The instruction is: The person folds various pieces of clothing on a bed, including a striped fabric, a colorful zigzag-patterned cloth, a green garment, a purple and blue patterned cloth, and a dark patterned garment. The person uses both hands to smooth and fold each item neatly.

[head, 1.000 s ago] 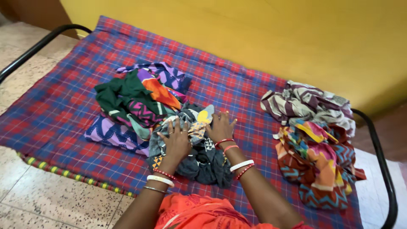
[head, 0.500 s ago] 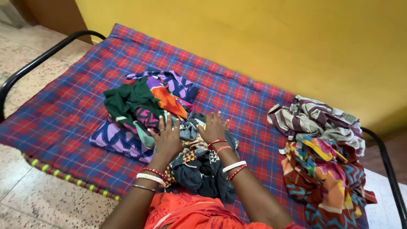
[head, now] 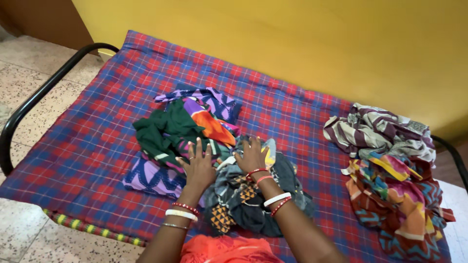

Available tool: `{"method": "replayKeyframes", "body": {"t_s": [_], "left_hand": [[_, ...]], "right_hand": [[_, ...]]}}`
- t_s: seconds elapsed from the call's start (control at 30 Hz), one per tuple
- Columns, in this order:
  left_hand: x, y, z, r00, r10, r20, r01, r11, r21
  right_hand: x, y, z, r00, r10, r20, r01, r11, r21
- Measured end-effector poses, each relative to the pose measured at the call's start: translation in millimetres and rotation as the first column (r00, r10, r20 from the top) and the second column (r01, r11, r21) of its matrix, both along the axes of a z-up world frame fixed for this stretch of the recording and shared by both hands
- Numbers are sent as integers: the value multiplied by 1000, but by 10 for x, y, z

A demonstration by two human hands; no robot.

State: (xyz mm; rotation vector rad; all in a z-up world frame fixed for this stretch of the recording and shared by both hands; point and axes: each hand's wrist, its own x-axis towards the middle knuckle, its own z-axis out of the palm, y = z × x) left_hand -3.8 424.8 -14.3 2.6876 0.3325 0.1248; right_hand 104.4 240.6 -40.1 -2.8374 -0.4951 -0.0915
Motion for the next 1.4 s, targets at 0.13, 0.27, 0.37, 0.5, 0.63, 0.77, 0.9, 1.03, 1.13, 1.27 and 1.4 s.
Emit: {"method": "replayKeyframes", "body": {"t_s": [0.13,0.27,0.37,0.5,0.63,0.77,0.9,1.03,1.13,1.27,1.4], "left_hand": [[-22,414,-100,999,13,-48,-12,999,32],[-37,834,-150,987,7,-160,-11,1000,-27],[41,1112,-140,984,-25,-176,18,999,-39],[230,1408,-212,983,-71,-169,76,997,22],[390,1526,-344,981,-138,-136,141,990,12],[471,1592,-559,976,-191,-102,196,979,49],[524,1642,-805,967,-250,45,227,931,284],[554,1671,-945,948,-314,-51,316,911,267],[603,1691,-1017,934,-348,-84,358,906,224],[667,1727,-1155,925,-362,-113,379,871,313],[664,1756,-1259,886,-388,-255,451,848,278]], "right_hand": [[-1,410,-87,998,-1,-56,-1,999,-50],[-16,758,-211,996,4,-85,-8,999,-39],[1,973,-263,993,-38,-112,26,994,-105],[18,1121,-375,991,-43,-126,34,997,-73],[88,1138,-514,990,-54,-127,44,996,-76],[282,1153,-697,983,-75,-167,59,993,-98],[497,1156,-935,980,-91,-174,82,995,-61],[636,1173,-1170,984,-55,-171,54,998,-13],[697,1200,-1318,990,-27,-139,30,999,19],[895,1289,-1428,986,-3,-165,3,1000,-4],[1155,1431,-1408,937,-97,-336,82,995,-61]]}}
